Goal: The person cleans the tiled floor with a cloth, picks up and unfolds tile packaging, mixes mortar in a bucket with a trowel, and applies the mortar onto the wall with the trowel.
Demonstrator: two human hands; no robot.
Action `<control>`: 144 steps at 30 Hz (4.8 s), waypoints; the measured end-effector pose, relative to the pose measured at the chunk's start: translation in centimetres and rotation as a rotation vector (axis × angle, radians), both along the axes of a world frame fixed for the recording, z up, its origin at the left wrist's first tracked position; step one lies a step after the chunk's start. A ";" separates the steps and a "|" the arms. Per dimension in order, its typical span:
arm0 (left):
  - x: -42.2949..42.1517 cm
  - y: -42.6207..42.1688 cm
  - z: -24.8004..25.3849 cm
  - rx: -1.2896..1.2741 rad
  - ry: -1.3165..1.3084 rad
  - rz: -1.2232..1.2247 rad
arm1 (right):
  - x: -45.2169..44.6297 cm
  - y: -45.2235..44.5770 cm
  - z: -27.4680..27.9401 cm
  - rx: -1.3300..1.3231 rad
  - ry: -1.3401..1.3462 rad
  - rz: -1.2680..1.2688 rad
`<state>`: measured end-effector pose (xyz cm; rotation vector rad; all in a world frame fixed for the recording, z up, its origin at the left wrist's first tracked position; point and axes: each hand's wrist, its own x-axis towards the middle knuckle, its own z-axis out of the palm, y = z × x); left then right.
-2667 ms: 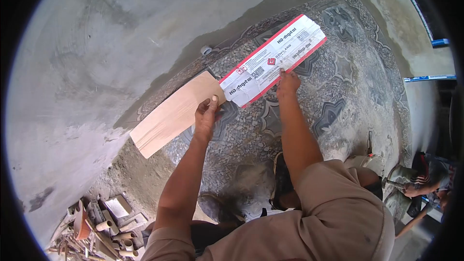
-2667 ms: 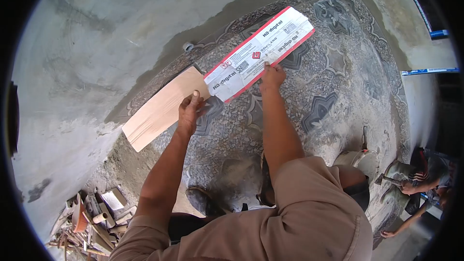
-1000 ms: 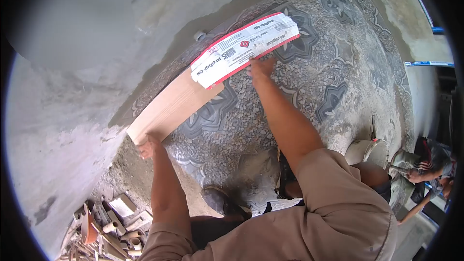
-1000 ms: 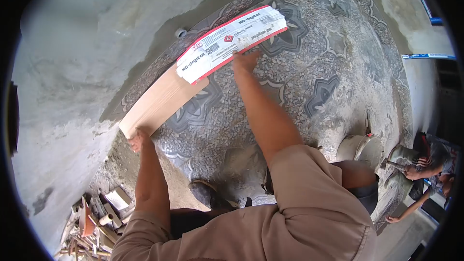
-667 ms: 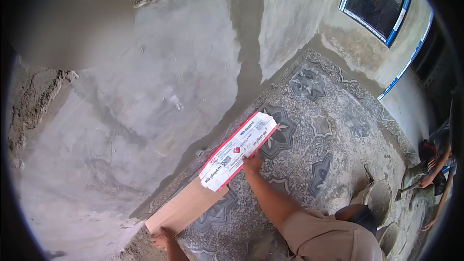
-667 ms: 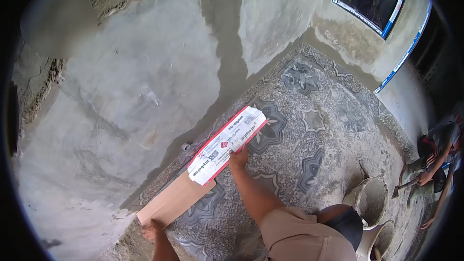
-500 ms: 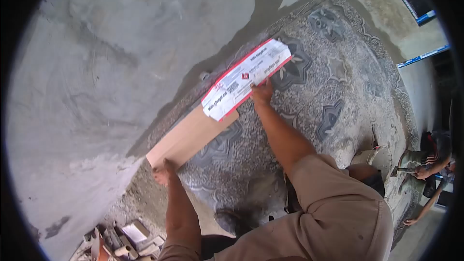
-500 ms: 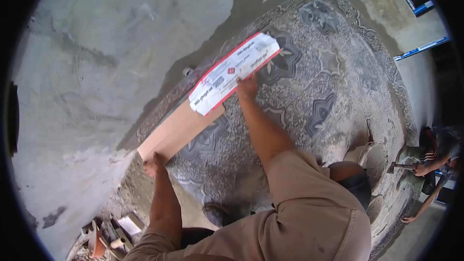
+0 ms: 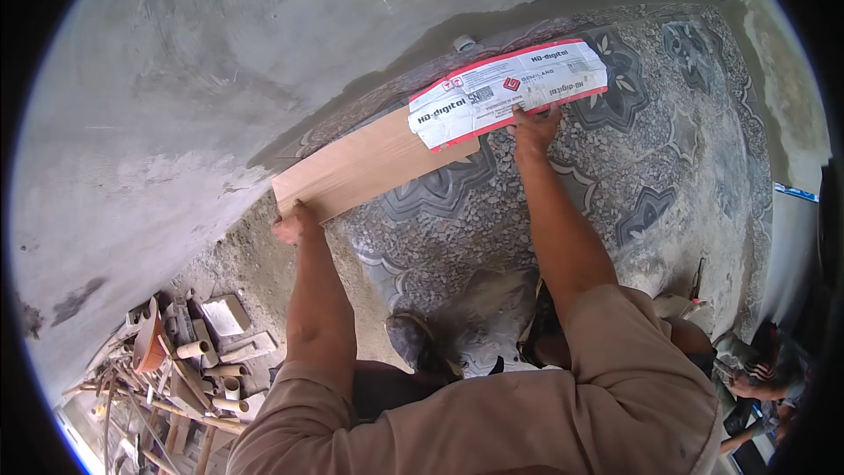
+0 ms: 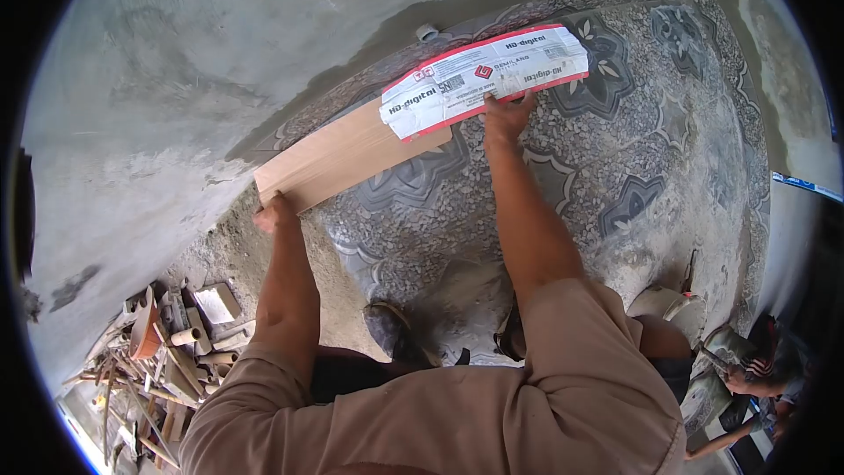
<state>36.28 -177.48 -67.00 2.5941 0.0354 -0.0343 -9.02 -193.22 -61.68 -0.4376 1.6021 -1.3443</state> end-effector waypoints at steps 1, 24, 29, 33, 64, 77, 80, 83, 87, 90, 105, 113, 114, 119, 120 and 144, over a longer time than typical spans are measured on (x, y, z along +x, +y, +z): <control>-0.5 0.0 1.4 0.064 0.086 0.040 | 0.4 0.4 0.3 0.007 0.003 0.007; -22.8 -6.2 7.2 0.463 0.029 -1.559 | 0.9 -0.6 -2.1 -0.007 0.706 0.059; -23.2 -5.7 7.4 0.384 -0.045 -1.582 | -1.2 -0.2 -2.2 0.123 0.513 -0.117; -23.6 -5.8 7.5 0.478 -0.019 -1.616 | -3.4 -0.6 -6.5 0.020 0.379 -0.012; -23.7 24.9 58.5 1.035 0.809 -1.918 | -13.7 50.3 36.6 0.641 -0.538 0.108; -24.4 24.5 57.9 1.517 0.844 -2.249 | -12.2 62.3 49.2 0.958 0.028 0.084; -26.1 25.6 57.5 1.519 0.656 -2.115 | -16.7 67.9 45.2 1.155 0.293 -0.320; -31.1 26.1 59.3 1.611 0.611 -2.049 | -25.6 73.0 41.6 1.350 0.505 -0.497; -34.6 29.6 58.8 1.579 0.399 -2.067 | -38.4 80.4 36.6 1.245 0.946 -0.785; -37.1 33.3 58.5 1.620 0.278 -2.032 | -44.8 85.0 31.9 1.401 0.796 -0.811; -48.6 42.0 57.7 1.874 -0.012 -1.890 | -50.8 88.5 12.5 0.914 -0.011 -0.146; -54.9 41.9 62.4 1.845 -0.171 -1.816 | -50.6 88.1 27.1 1.238 0.562 0.344; -55.5 41.0 62.7 1.767 -0.060 -1.853 | -50.0 88.2 28.0 1.241 0.561 0.353; -51.6 41.2 59.2 1.462 0.309 -2.284 | -48.2 88.3 28.9 1.198 0.667 0.249; -53.1 41.8 59.0 1.464 0.317 -2.294 | -47.8 88.9 28.2 1.281 0.648 0.301; -50.9 36.3 56.9 1.460 0.190 -2.254 | -42.1 84.6 34.0 0.679 0.307 -1.006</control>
